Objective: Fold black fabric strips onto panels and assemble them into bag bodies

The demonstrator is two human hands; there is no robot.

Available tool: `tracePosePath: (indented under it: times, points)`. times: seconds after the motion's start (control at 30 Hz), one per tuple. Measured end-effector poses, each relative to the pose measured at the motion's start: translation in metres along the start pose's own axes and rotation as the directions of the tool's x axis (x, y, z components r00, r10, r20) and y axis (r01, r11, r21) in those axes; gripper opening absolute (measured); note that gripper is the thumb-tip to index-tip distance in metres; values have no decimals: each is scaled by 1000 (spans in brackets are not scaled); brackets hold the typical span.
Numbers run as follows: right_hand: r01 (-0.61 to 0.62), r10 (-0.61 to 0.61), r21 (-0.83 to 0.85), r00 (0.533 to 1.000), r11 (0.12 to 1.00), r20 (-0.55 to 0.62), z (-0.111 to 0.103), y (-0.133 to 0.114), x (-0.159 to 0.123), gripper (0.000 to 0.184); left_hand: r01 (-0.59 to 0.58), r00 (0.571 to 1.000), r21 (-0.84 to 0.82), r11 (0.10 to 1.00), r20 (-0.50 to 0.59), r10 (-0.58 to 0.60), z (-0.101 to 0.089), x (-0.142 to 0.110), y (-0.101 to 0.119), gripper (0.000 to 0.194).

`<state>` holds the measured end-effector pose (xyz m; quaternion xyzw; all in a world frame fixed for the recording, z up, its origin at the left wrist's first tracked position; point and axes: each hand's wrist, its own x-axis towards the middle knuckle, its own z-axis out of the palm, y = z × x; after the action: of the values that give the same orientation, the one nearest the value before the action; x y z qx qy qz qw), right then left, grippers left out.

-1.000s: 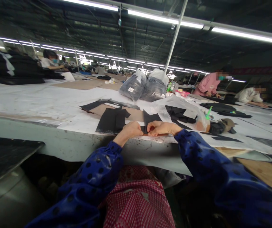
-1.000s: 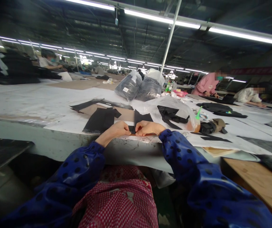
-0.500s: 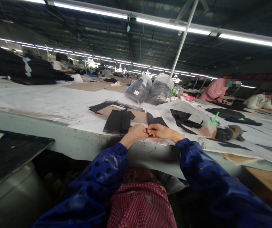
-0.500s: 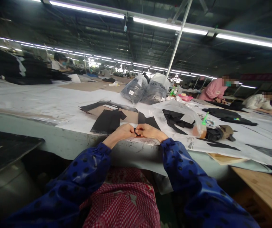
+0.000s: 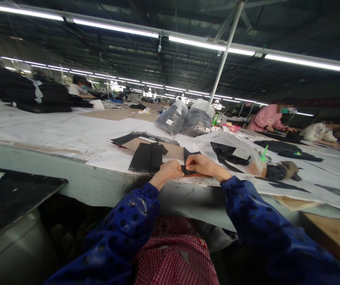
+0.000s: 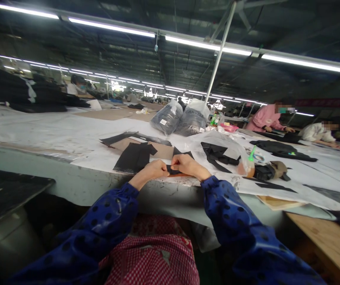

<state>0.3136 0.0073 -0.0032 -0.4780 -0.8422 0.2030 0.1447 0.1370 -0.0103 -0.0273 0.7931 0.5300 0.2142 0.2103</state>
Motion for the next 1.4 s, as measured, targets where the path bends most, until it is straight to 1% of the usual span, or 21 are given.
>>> tracePosePath:
  times: [0.03, 0.07, 0.13, 0.17, 0.2, 0.23, 0.3, 0.33, 0.37, 0.43, 0.5, 0.6, 0.67, 0.77, 0.97, 1.03, 1.13, 1.2, 1.27, 1.33, 1.4]
  points:
    - [16, -18, 75, 999, 997, 33, 2, -2, 1, 7, -22, 1000, -14, 1000, 3, 22, -1, 0, -2, 18]
    - [6, -17, 144, 997, 990, 76, 5, -3, 2, 10, -50, 999, -33, 998, 10, 50, -3, 0, -4, 21]
    - [-56, 22, 222, 988, 973, 153, 11, -2, 3, 17, -109, 993, -76, 991, 30, 111, -10, -3, -11, 24]
    - [-78, 36, 249, 984, 965, 172, 14, 0, 2, 20, -136, 990, -111, 985, 25, 139, -14, -6, -15, 23]
    - [-85, 35, 278, 982, 957, 183, 15, 3, 2, 21, -161, 987, -167, 973, -7, 163, -18, -9, -19, 21]
    - [-80, 22, 302, 981, 950, 190, 16, 5, 2, 21, -187, 982, -235, 954, -67, 176, -22, -13, -23, 21]
    - [-57, -5, 311, 980, 949, 197, 16, 8, 2, 22, -229, 962, -343, 911, -222, 159, -27, -21, -30, 22]
    - [-49, -13, 300, 980, 953, 199, 16, 10, 3, 22, -236, 952, -355, 905, -272, 141, -28, -24, -33, 21]
    - [-39, -20, 284, 980, 958, 200, 15, 10, 4, 24, -227, 948, -328, 917, -291, 131, -28, -27, -36, 20]
    - [-32, -21, 255, 979, 966, 202, 14, 11, 7, 27, -175, 959, -193, 965, -255, 123, -24, -32, -39, 16]
    - [-48, -1, 225, 977, 973, 212, 13, 11, 9, 30, -120, 969, -73, 990, -224, 101, -17, -33, -41, 14]
    - [-88, 43, 194, 973, 977, 226, 13, 12, 12, 34, -36, 972, 20, 999, -232, 39, -10, -32, -39, 15]
    - [-102, 59, 187, 972, 977, 226, 13, 12, 13, 32, 17, 978, 56, 998, -206, -5, -10, -32, -35, 17]
    - [-105, 74, 146, 976, 984, 203, 14, 8, 12, 27, 80, 985, 69, 994, -160, -68, -14, -31, -29, 18]
    - [-86, 94, -70, 987, 994, 129, 12, -12, 8, 15, 162, 983, 67, 984, -103, -155, -21, -23, -24, 17]
    - [-96, 112, -105, 982, 990, 151, 10, -16, 9, 17, 169, 984, 65, 983, -75, -164, -23, -21, -23, 17]
    - [-122, 146, -126, 968, 985, 206, 10, -22, 15, 31, 173, 984, 58, 983, -43, -170, -25, -20, -21, 17]
    - [-164, 201, -194, 960, 967, 192, 12, -26, 19, 36, 180, 983, 54, 982, -32, -178, -26, -19, -22, 18]
    - [-200, 248, -274, 957, 941, 152, 13, -30, 22, 35, 184, 983, 54, 981, -30, -183, -27, -20, -24, 18]
    - [-205, 246, -271, 961, 941, 126, 10, -34, 22, 32, 182, 983, 52, 982, -37, -180, -28, -20, -26, 18]
    - [-208, 224, -196, 973, 958, 61, 4, -35, 19, 30, 177, 983, 48, 983, -52, -174, -25, -20, -25, 17]
